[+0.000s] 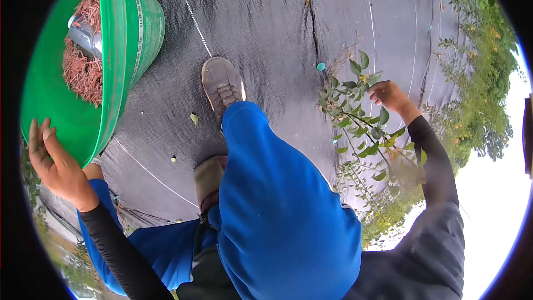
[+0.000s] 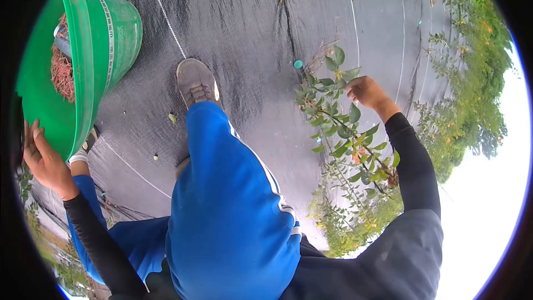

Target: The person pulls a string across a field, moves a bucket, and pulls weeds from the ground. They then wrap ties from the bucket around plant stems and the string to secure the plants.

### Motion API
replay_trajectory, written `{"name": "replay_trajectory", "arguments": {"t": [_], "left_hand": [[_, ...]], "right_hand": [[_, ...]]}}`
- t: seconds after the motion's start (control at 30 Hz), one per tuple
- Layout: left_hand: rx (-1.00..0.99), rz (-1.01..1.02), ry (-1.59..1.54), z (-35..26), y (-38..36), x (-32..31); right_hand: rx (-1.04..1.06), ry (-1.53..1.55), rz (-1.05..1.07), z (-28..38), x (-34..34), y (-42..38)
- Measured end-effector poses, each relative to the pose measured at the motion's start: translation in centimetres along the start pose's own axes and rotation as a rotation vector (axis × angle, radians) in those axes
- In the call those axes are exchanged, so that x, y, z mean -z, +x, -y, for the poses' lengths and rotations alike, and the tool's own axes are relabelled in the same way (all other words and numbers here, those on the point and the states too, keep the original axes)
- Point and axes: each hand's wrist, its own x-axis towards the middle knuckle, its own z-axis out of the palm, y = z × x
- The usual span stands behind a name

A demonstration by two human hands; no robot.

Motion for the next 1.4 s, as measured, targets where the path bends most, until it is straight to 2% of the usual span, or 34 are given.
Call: {"name": "replay_trajectory", "arguments": {"t": [0.07, 0.1, 0.13, 0.2, 0.27, 0.33, 0.37, 0.4, 0.47, 0.5, 0.57, 0.7, 0.77, 0.87, 1.0, 1.1, 1.17, 1.27, 1.37, 1.4], "left_hand": [[-0.007, 0.019, 0.021, -0.3, 0.1, 0.1], [-0.01, 0.037, 0.041, -0.4, 0.0, 0.1], [-0.009, 0.036, 0.035, -0.5, 0.0, 0.1], [0.007, 0.032, 0.072, -0.3, 0.1, 0.2], [-0.001, 0.033, 0.057, -0.1, 0.0, 0.2], [-0.015, 0.034, 0.046, 0.2, 0.1, 0.3], [-0.019, 0.042, 0.014, 0.3, 0.1, 0.2], [-0.023, 0.048, -0.018, 0.3, 0.2, 0.2], [-0.016, 0.06, -0.025, 0.2, 0.4, 0.3], [-0.003, 0.075, -0.033, 0.2, 0.4, 0.3], [-0.014, 0.081, -0.027, 0.8, 0.5, 0.5], [-0.02, 0.055, -0.022, 0.6, 0.3, 0.2], [-0.02, 0.064, -0.011, 0.7, 0.4, 0.4], [-0.019, 0.071, -0.02, 0.9, 0.4, 0.4], [-0.042, 0.072, -0.006, 0.6, 0.4, 0.3], [-0.051, 0.069, -0.011, 0.9, 0.6, 0.3], [-0.043, 0.068, -0.017, 0.8, 0.6, 0.3], [-0.038, 0.07, -0.03, 0.9, 0.6, 0.3], [-0.053, 0.077, -0.014, 0.9, 0.7, 0.4], [-0.067, 0.08, 0.006, 0.9, 0.7, 0.4]], "right_hand": [[-0.151, 0.065, -0.043, -3.6, -0.4, 1.9], [-0.201, 0.248, 0.002, -4.9, -0.5, 2.7], [-0.203, 0.247, -0.003, -4.9, -0.7, 3.2], [-0.396, 0.461, -0.173, -4.8, -1.8, 4.5], [-0.391, 0.544, -0.213, -5.5, -2.9, 5.9], [-0.356, 0.537, -0.354, -6.3, -4.2, 7.3], [-0.315, 0.317, -0.321, -8.2, -4.4, 8.5], [-0.31, 0.324, -0.322, -8.1, -4.6, 8.5], [-0.204, 0.53, -0.321, -7.9, -4.9, 8.1], [-0.201, 0.533, -0.321, -7.8, -4.8, 8.1], [-0.176, 0.203, -0.428, -8.0, -4.7, 7.9], [-0.096, 0.168, -0.526, -7.9, -5.2, 7.7], [-0.138, -0.018, -0.587, -6.6, -5.3, 7.3], [-0.189, -0.093, -0.602, -3.6, -5.5, 5.3], [-0.249, -0.155, -0.591, -5.3, -5.8, 5.4], [-0.143, -0.165, -0.594, -7.0, -6.2, 5.2], [-0.138, -0.147, -0.706, -6.5, -7.0, 3.9], [-0.061, -0.162, -0.701, -11.2, -7.7, 5.0], [0.02, -0.132, -0.67, -6.2, -7.5, 1.5], [0.019, -0.132, -0.668, -6.3, -7.9, 1.4]]}}
